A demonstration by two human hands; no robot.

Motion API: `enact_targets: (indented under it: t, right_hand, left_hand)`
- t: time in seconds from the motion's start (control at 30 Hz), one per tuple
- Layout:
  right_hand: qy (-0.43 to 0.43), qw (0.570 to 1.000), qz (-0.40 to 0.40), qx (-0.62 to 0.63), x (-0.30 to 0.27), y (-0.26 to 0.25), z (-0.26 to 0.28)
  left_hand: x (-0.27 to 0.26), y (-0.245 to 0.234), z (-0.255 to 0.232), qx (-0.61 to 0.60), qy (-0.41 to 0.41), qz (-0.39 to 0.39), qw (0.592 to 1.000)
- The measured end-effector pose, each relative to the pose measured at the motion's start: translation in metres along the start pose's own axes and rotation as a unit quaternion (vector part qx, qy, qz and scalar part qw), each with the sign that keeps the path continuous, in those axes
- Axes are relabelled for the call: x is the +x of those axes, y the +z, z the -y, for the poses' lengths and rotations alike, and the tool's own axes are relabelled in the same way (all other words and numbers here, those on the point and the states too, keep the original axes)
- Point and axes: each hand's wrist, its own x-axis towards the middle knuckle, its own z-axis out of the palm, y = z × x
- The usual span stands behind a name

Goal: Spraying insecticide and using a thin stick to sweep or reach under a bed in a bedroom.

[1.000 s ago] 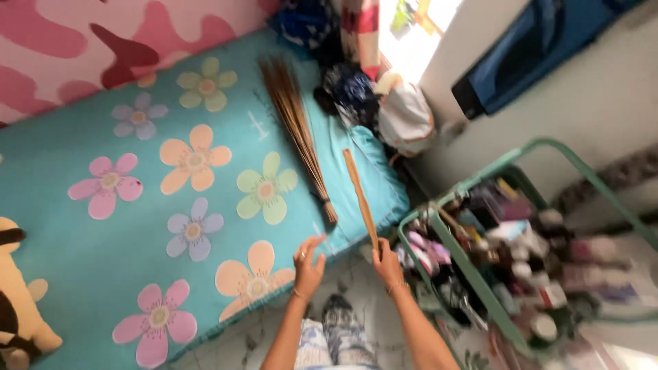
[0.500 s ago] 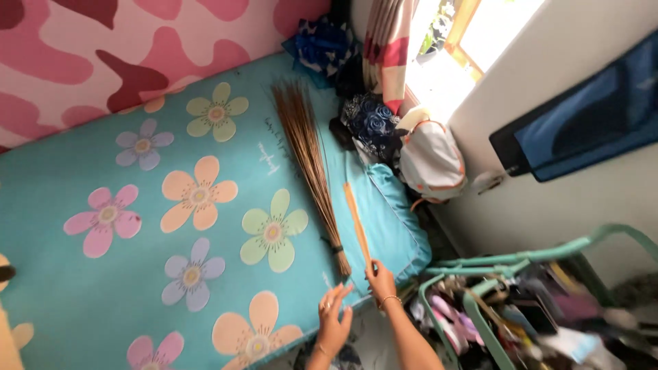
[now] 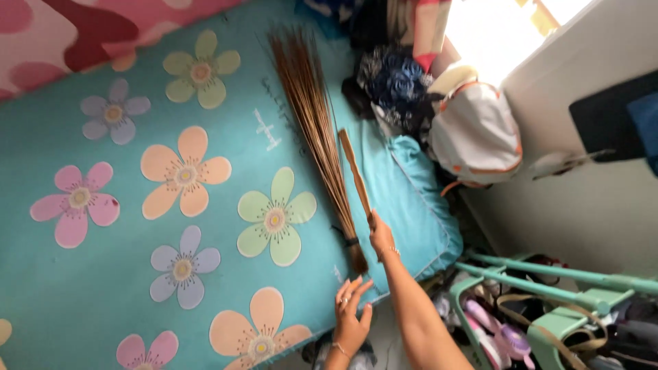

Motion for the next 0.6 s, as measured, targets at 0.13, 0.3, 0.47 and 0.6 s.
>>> enact_targets:
  t: [0.13, 0.3, 0.47, 0.6]
  right_hand:
    - [-0.130, 0.988, -0.083, -0.014, 0.008, 0.008, -0.008]
    - [-0.160, 0.981, -0.105, 0.032, -0.025, -0.019, 0.024]
    - [-0.172, 0.973, -0.129, 0.084, -0.070, -0.038, 0.024]
    - [-0.140, 0.976, -0.126, 0.112, -0.133, -0.065, 0.019]
  left_hand:
    - [0.001, 0.000, 0.012, 0.035, -0.025, -0.003, 0.999]
    - [0.001, 0.002, 0.022, 0.057, -0.047, -0.007, 0.997]
    - [-0.006, -0.003, 0.007, 0.056, -0.047, -0.049, 0.996]
    - [-0.037, -0.005, -0.006, 0.094, -0.046, -0.058, 0.993]
